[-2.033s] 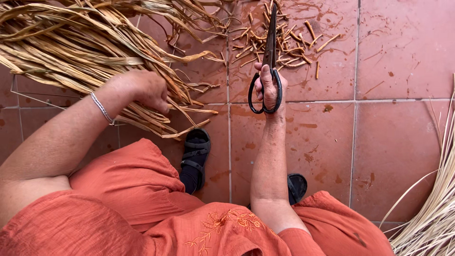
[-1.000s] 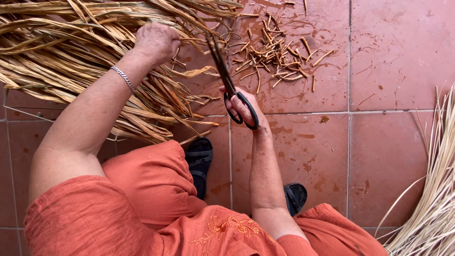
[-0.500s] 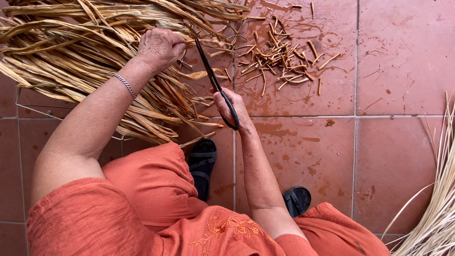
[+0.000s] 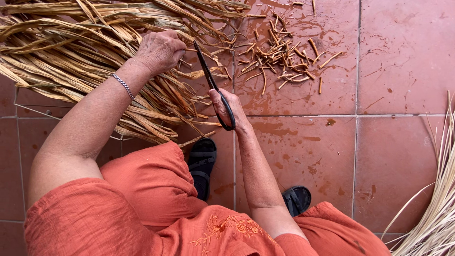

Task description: The person sits on a tiled floor and uses shears to cut dried palm leaves into short pieces. They repeatedly trim the ends of the leaves, drop the cuttings onto the floor, and occasionally adjust the bundle of leaves on a wire rack.

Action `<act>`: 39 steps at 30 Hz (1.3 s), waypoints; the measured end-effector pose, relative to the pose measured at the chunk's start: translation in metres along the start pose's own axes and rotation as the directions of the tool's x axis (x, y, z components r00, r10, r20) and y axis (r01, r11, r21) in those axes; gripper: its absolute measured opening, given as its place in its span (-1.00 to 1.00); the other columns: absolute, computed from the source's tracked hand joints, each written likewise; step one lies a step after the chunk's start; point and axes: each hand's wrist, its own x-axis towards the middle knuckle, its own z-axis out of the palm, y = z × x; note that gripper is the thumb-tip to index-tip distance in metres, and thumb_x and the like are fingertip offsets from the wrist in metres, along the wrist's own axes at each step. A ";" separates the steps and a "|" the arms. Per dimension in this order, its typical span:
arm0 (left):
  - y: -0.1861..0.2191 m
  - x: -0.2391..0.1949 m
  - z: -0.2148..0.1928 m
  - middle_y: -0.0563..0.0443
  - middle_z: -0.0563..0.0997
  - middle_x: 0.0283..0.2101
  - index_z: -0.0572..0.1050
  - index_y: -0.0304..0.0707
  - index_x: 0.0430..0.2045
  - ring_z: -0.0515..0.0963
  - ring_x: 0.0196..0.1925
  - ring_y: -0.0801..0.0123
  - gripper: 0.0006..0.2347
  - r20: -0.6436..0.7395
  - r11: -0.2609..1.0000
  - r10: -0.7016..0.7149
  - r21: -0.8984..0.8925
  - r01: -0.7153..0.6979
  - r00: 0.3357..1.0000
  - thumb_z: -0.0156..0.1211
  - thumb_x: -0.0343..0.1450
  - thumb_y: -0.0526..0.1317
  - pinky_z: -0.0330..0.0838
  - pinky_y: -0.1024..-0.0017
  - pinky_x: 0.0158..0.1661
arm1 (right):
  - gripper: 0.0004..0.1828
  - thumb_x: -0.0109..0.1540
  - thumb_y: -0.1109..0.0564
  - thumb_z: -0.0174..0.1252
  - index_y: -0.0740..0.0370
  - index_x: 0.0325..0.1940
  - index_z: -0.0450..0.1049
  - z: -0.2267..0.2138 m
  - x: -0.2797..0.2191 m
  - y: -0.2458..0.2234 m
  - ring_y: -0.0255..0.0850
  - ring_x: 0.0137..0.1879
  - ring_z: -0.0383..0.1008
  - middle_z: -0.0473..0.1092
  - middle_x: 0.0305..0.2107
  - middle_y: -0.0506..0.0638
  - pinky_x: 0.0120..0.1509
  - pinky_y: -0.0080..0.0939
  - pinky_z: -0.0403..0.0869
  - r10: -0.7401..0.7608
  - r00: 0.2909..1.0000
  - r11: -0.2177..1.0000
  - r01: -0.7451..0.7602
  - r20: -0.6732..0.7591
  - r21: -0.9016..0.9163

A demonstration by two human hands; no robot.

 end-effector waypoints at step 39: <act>0.023 0.099 0.039 0.01 0.68 -0.18 0.64 0.00 -0.17 0.55 -0.01 0.24 -0.80 0.279 0.894 -0.274 -0.280 0.351 0.920 0.36 0.38 -0.08 0.17 0.14 0.21 | -0.07 0.33 -0.52 -0.02 0.38 0.35 0.34 -0.096 -0.032 0.013 -0.43 -0.39 0.30 0.35 -0.41 -0.15 -0.32 -0.41 0.31 -0.075 0.990 0.844 0.128 -0.121 0.520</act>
